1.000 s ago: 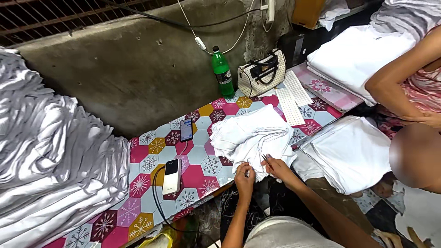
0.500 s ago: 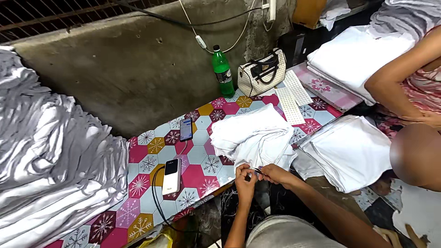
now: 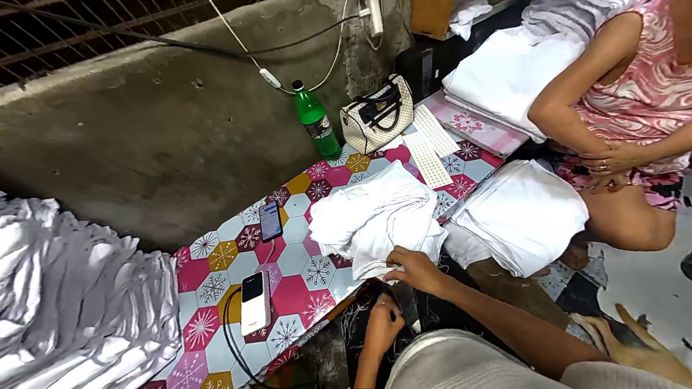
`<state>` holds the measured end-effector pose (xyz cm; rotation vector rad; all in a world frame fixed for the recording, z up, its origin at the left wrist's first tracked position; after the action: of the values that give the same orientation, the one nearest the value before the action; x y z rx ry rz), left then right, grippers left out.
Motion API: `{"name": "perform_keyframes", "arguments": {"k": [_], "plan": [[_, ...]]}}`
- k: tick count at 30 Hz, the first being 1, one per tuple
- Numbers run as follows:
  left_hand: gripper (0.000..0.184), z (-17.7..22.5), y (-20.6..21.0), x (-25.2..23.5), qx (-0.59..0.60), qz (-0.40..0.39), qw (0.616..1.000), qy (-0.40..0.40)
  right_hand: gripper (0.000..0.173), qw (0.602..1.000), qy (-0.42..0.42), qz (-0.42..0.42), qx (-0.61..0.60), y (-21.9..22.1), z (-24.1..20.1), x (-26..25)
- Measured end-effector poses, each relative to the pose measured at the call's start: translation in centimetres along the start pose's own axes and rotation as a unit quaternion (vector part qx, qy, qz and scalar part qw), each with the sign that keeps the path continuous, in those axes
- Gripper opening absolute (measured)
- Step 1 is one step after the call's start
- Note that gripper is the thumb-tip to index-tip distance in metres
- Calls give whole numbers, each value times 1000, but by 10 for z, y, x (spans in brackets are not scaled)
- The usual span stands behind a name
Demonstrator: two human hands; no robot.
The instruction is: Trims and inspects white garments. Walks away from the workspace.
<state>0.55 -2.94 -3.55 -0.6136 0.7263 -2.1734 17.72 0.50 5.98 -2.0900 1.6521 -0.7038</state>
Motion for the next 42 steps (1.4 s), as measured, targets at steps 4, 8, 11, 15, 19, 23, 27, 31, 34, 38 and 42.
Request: {"name": "perform_keyframes", "arguments": {"k": [4,8,11,15,19,23,27,31,34,38,42], "plan": [[20,-1,13,5,-106,-216,971,-12,21,977,-71,33,201,19,-2,-18],[21,2,-5,2,-138,-246,958,-60,20,975,-79,17,205,13,0,-29],[29,15,-41,-11,5,-1,997,-83,24,993,-20,-27,110,-1,3,-33],[23,30,-69,-41,253,229,935,-93,26,997,5,-47,-62,-8,12,-35],[7,38,-69,-55,317,251,908,-106,25,987,50,-36,-149,-11,18,-32],[3,41,-67,-53,330,285,895,-101,26,997,0,-5,-71,-11,2,-26],[4,36,-66,-42,347,307,880,-103,24,995,9,-13,-96,-13,1,-33],[6,32,-62,-33,354,294,883,-94,25,993,-6,-15,-118,-12,0,-35],[7,31,-58,-33,354,281,888,-83,28,999,-13,-23,-30,-2,-5,-34],[9,31,-57,-30,316,269,906,-84,29,998,16,-9,-66,-4,1,-36],[36,38,-65,-36,285,246,924,-71,26,985,59,-14,-164,-10,0,-33]]}}
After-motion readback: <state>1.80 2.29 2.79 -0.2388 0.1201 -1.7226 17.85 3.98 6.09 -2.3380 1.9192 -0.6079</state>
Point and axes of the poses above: each hand's wrist, its own x-axis away from the middle knuckle, its own y-axis out of the palm, z = x × y, the point moved 4 cm from there along -x, towards the middle knuckle, and after that the axes turned 7 degrees about -x, right-handed, at the moved point
